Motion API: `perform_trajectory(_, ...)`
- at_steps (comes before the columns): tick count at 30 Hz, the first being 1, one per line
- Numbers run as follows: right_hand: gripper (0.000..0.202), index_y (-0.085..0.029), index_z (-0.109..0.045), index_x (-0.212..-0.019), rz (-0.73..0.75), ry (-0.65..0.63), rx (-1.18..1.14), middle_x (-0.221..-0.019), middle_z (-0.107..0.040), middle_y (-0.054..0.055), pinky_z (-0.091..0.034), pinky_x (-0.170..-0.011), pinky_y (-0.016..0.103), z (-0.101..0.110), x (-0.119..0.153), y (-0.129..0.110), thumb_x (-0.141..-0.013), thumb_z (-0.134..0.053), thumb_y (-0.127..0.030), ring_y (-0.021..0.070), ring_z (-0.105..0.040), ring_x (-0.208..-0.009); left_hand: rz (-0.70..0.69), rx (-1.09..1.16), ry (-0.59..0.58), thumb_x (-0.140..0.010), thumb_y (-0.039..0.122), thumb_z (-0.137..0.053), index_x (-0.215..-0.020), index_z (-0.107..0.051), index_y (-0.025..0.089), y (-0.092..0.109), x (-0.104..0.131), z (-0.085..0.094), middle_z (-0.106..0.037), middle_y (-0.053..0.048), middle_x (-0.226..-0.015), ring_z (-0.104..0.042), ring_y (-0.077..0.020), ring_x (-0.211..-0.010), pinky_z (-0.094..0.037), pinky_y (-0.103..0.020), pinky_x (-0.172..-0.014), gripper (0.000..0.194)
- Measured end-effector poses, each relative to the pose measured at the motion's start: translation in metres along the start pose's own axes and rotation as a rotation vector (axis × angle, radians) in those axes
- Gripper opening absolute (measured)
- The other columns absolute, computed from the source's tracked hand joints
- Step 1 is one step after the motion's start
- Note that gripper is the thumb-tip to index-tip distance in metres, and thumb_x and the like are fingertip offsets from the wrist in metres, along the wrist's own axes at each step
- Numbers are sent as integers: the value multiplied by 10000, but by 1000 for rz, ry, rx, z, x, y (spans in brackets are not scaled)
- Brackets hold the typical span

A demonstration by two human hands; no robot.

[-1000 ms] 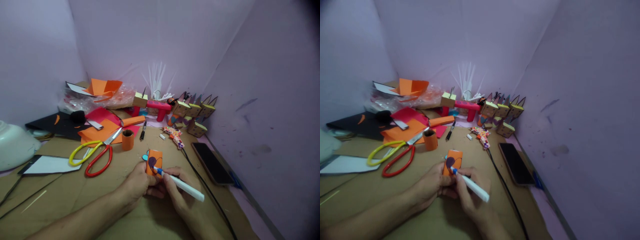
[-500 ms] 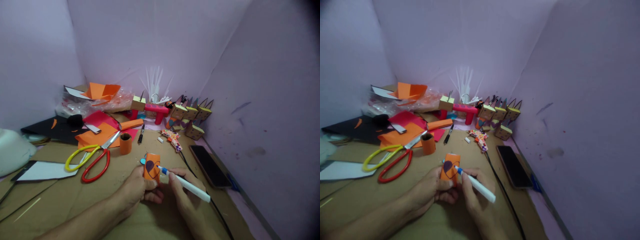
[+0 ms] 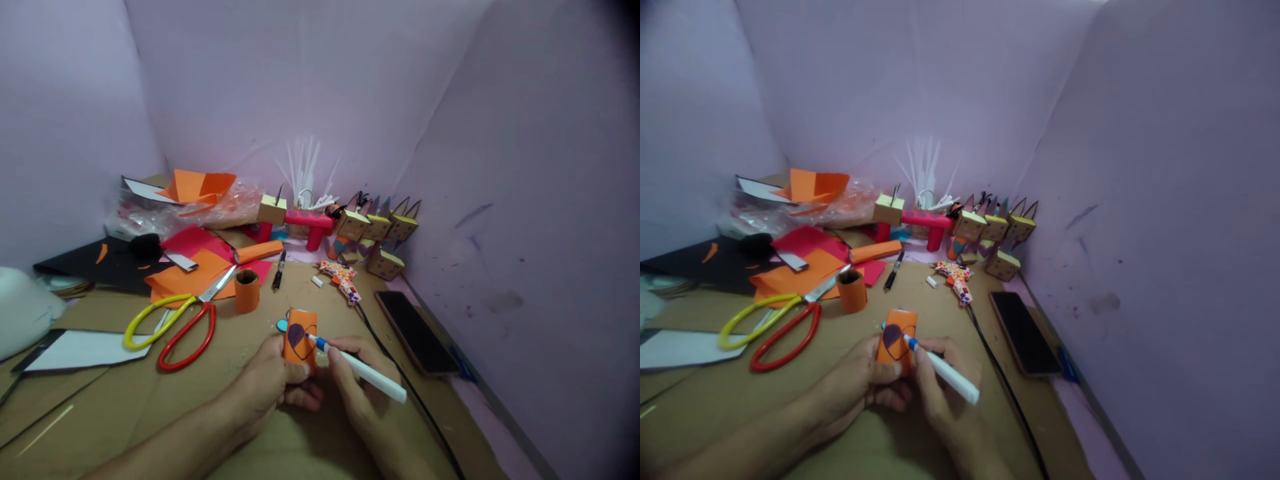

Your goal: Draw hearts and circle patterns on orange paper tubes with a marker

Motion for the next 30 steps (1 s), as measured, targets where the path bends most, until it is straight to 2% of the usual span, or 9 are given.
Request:
perform_trajectory(3, 186, -181, -653, -757, 12, -15, 19, -565, -671, 17, -485, -429, 210, 0, -1, 2, -783, -558, -338, 144, -622, -461, -5, -6, -4, -656, 84, -567, -843, -486, 112, -1, -1, 0, -594, -25, -652, -588, -110, -506, -499, -213, -481, 205)
perform_trajectory(10, 147, -175, -648, -794, 147, -86, 134, -618, -676, 18, -481, -450, 205, -1, -2, -3, -797, -550, -284, 138, -631, -496, -21, -14, -6, -662, 94, -577, -835, -498, 115, -1, -1, 1, -592, -23, -669, -590, -110, -522, -506, -220, -498, 192)
perform_trajectory(18, 160, -168, -644, -784, 111, -129, 110, -614, -680, 29, -483, -443, 207, -3, -1, -2, -806, -545, -292, 138, -626, -480, -17, -9, -2, -675, 63, -548, -846, -501, 113, -2, -1, 1, -595, -19, -662, -586, -99, -512, -508, -213, -498, 184)
perform_trajectory(22, 153, -172, -647, -752, 142, -108, 134, -578, -661, 13, -457, -416, 192, -2, 0, -8, -795, -548, -280, 124, -593, -453, -23, -5, -12, -680, 71, -565, -843, -508, 112, -3, -1, 1, -611, -26, -673, -589, -98, -515, -509, -208, -494, 178)
perform_trajectory(30, 145, -178, -652, -785, 188, -150, 166, -587, -659, 14, -429, -393, 191, -5, 5, -8, -796, -545, -276, 120, -583, -443, -22, 1, 3, -670, 90, -603, -803, -516, 114, 0, -1, 1, -612, -19, -645, -592, -105, -517, -517, -213, -481, 161)
Point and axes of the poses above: each hand's wrist, its own x-axis away from the middle knuckle, its own z-axis out of the back of the hand, y = z × x, the point moved 7 cm from there along -x, towards the middle knuckle
